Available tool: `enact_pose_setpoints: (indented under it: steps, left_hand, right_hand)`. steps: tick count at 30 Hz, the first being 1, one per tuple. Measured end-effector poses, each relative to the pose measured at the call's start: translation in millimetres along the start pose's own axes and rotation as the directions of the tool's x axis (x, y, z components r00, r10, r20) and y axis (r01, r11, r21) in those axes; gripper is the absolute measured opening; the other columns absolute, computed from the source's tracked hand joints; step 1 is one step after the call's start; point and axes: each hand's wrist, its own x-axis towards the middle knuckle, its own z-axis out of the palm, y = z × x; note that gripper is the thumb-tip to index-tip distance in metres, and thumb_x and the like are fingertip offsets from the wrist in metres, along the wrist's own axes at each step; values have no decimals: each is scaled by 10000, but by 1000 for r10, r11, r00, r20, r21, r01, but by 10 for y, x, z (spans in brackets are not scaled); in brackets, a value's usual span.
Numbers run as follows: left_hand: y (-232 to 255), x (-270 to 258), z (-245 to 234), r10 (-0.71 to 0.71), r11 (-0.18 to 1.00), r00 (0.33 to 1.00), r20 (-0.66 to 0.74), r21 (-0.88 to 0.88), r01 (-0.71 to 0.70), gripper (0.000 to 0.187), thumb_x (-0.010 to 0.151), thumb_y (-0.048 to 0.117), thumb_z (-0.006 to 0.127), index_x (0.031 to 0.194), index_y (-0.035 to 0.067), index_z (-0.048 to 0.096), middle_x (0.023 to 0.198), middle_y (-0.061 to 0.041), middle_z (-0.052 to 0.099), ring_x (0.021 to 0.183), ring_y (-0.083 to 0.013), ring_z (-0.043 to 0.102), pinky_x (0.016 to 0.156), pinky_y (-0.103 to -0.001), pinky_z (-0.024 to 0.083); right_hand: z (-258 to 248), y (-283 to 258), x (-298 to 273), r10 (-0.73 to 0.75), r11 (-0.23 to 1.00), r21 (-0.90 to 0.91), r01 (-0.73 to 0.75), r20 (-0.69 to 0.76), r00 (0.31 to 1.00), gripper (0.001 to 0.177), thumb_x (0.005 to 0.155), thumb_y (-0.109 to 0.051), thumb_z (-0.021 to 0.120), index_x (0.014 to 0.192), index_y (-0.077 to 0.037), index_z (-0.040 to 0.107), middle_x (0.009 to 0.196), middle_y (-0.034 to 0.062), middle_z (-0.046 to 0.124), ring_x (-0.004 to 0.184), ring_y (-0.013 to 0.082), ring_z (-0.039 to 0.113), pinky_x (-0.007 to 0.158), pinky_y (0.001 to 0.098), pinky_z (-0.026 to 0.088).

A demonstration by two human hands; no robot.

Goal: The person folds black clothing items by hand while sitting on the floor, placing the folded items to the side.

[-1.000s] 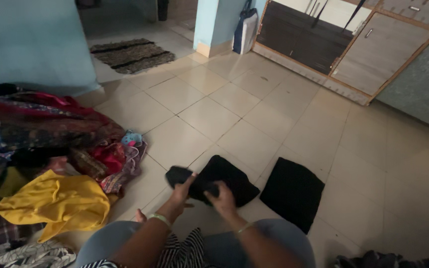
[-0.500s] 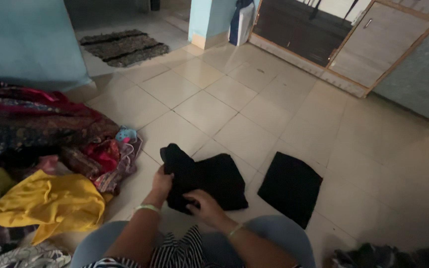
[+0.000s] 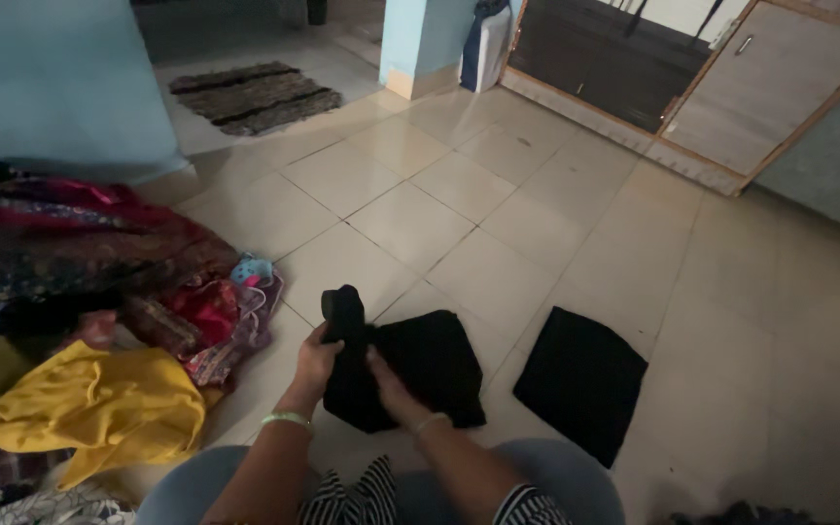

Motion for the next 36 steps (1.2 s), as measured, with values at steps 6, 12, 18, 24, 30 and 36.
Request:
enact_pose_setpoints:
  steps: [6, 12, 18, 24, 30, 36]
  left_hand:
    - [-10, 38, 94, -24, 1000, 999, 37, -7, 25, 529, 811, 53, 671, 1334, -17, 628, 1039, -180, 755, 935, -284, 695, 859, -389, 538]
    - [-317, 30, 482, 1, 1000, 986, 165, -28, 3, 560, 880, 121, 719, 1385, -46, 543, 1194, -193, 714, 1054, -261, 676, 919, -357, 528]
    - [-749, -202, 965, -67, 916, 916, 397, -339, 214, 705, 928, 102, 601, 1547, 91, 263, 1313, -231, 579, 1024, -292, 688, 876, -406, 601]
    - [-396, -474, 858, -80, 755, 946, 315, 639, -149, 572, 973, 203, 610, 1501, 98, 417, 1474, -164, 527, 1267, -350, 566, 1045, -475, 501]
    - [209, -872, 772, -303, 349, 864, 402, 891, -292, 906, 936, 447, 709, 1600, 60, 229, 1659, -201, 193, 1471, -389, 355, 1135, -509, 425]
    - [114, -895, 832, -335, 430, 870, 363, 880, -202, 1183, 877, 575, 764, 1632, 13, 47, 1690, -299, -2, 1464, -439, 352, 1138, -501, 420]
  right_hand:
    - [160, 578, 415, -90, 991, -90, 96, 63, 994, 808, 979, -608, 435, 1645, -187, 252, 1638, 109, 346, 1511, 280, 318, 1216, 396, 264]
    - [-361, 85, 341, 164, 837, 528, -144, 10, 986, 833, 857, -684, 598, 1465, -116, 548, 1425, 137, 589, 1279, 296, 568, 1119, 429, 440]
    - [-996, -175, 268, 162, 984, 78, -160, -20, 987, 591, 856, -466, 746, 1255, -33, 698, 1209, 110, 709, 1099, 256, 632, 1004, 378, 482]
    - [-1352, -44, 489, -76, 884, -460, 84, 37, 996, 452, 856, -176, 745, 1233, 62, 670, 1184, 182, 727, 1096, 314, 642, 997, 406, 500]
    - [-1571, -27, 183, -150, 824, -562, 73, -92, 984, 513, 935, -205, 663, 1399, -20, 548, 1393, 134, 625, 1273, 263, 574, 1099, 335, 405]
    - [-1679, 131, 328, -151, 682, -720, -124, -305, 940, 565, 924, -320, 693, 1361, 12, 560, 1425, 217, 575, 1330, 353, 540, 1130, 391, 411]
